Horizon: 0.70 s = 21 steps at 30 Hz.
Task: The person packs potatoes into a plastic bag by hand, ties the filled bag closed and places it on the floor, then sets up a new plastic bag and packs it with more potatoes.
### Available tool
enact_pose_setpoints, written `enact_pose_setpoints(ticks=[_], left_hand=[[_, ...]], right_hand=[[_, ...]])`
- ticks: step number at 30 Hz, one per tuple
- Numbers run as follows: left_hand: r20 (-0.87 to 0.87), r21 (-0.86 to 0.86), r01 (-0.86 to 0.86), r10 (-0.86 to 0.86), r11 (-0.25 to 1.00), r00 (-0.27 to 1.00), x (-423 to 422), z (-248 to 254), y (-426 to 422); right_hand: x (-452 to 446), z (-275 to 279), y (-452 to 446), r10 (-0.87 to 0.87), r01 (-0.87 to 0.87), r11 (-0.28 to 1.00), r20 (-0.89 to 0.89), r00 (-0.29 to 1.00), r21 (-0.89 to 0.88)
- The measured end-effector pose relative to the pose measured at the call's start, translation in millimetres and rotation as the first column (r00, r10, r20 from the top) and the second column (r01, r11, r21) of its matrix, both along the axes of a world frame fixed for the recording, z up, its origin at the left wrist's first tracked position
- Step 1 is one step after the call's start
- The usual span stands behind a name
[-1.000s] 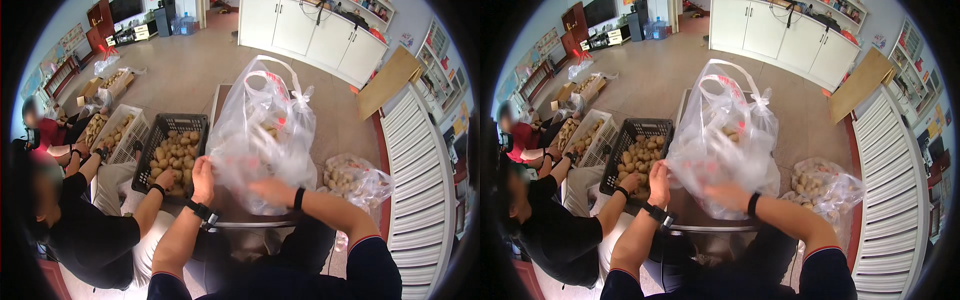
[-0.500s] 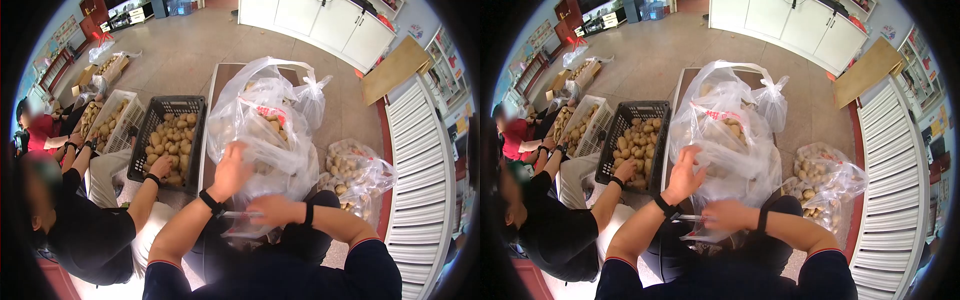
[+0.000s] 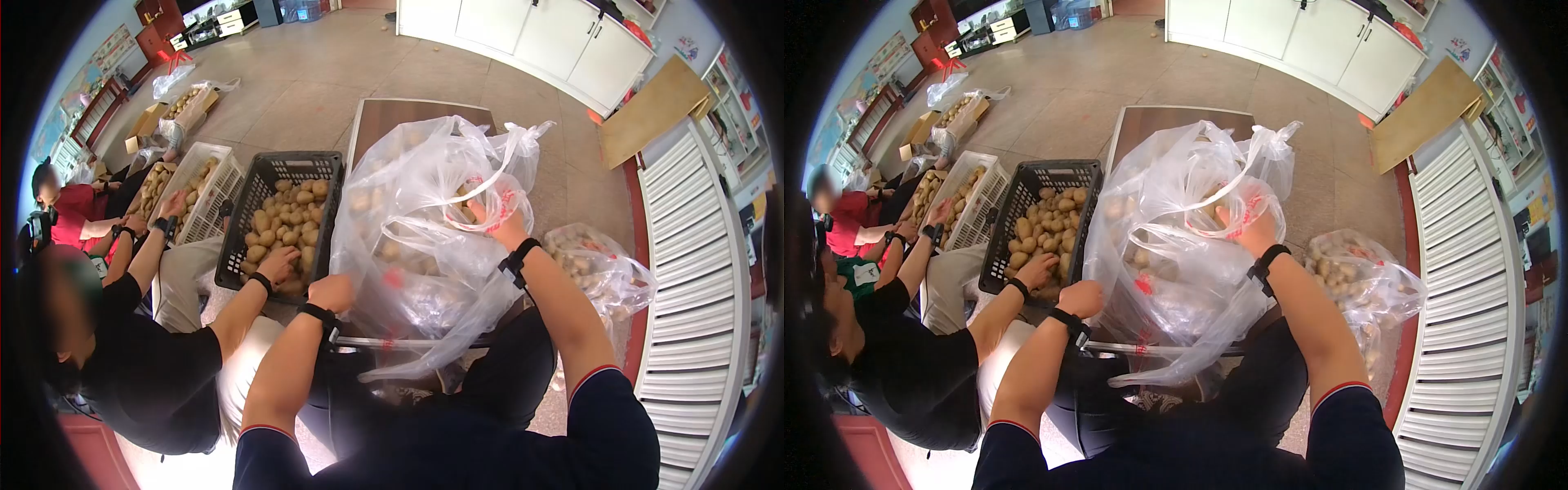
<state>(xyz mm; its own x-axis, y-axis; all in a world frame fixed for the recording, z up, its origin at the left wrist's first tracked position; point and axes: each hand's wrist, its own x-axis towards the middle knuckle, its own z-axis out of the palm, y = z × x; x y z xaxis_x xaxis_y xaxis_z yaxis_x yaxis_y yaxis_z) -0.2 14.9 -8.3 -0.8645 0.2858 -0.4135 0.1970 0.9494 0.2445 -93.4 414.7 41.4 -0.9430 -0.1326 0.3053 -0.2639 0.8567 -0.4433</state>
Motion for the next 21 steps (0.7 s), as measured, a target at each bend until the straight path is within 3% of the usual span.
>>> enact_pose_setpoints(ticks=[1,2,3,4,5,7,8,10,11,12,13,14,16,17,19,20,21], left_hand=[[0.047,-0.040,-0.055,0.057,0.998,0.997,0,6,-1],[0.050,-0.042,-0.053,0.055,0.998,0.997,0,9,0],[-0.015,0.026,-0.167,0.167,0.986,0.986,-1,12,4],[-0.072,0.100,-0.274,0.281,0.957,0.957,-2,17,9],[-0.071,0.099,-0.271,0.279,0.957,0.958,-3,22,15],[-0.403,0.454,-0.160,0.363,0.876,0.840,-5,43,29],[-0.399,0.455,-0.162,0.363,0.876,0.842,-3,52,38],[-0.572,0.658,0.136,0.375,0.740,0.729,-1,69,56],[-0.571,0.660,0.133,0.378,0.739,0.729,2,77,65],[-0.606,0.662,0.268,0.290,0.701,0.740,4,84,75],[-0.642,0.656,0.397,0.198,0.642,0.741,4,85,77],[-0.640,0.658,0.398,0.196,0.639,0.743,7,81,82],[-0.579,0.597,0.478,-0.067,0.644,0.813,13,64,89],[-0.578,0.598,0.479,-0.068,0.642,0.813,12,54,88],[-0.415,0.358,0.544,-0.393,0.759,0.821,11,42,80],[-0.413,0.356,0.542,-0.392,0.761,0.822,11,41,75],[-0.284,0.204,0.441,-0.378,0.874,0.881,10,46,71]], right_hand=[[9,13,-11,0.000,0.000,1.000,0.002,1.000,-0.001],[19,25,-26,0.127,-0.084,0.964,0.159,0.979,-0.251],[27,28,-39,0.282,-0.117,0.861,0.272,0.920,-0.495],[34,20,-47,0.229,-0.124,0.910,0.233,0.945,-0.395],[40,13,-55,0.176,-0.116,0.950,0.189,0.966,-0.290],[49,3,-74,0.081,-0.075,0.997,0.219,0.972,-0.034],[55,-1,-83,0.049,-0.063,0.997,0.225,0.973,0.053],[72,-8,-95,0.270,-0.266,0.962,-0.089,0.959,0.058],[87,-13,-106,0.273,-0.280,0.960,0.145,0.951,0.028],[107,-13,-120,0.266,-0.285,0.959,0.371,0.890,-0.005],[127,-5,-138,0.433,-0.446,0.892,0.401,0.807,-0.067],[151,1,-153,0.585,-0.589,0.797,0.417,0.696,-0.135],[200,-73,-185,0.729,-0.714,0.672,0.006,0.684,-0.196],[210,-75,-189,0.728,-0.713,0.673,0.007,0.686,-0.195],[223,-64,-193,0.823,-0.836,0.534,0.303,0.480,-0.128],[223,-55,-191,0.825,-0.836,0.532,0.302,0.478,-0.130],[221,-36,-187,0.759,-0.775,0.591,0.479,0.441,-0.223]])
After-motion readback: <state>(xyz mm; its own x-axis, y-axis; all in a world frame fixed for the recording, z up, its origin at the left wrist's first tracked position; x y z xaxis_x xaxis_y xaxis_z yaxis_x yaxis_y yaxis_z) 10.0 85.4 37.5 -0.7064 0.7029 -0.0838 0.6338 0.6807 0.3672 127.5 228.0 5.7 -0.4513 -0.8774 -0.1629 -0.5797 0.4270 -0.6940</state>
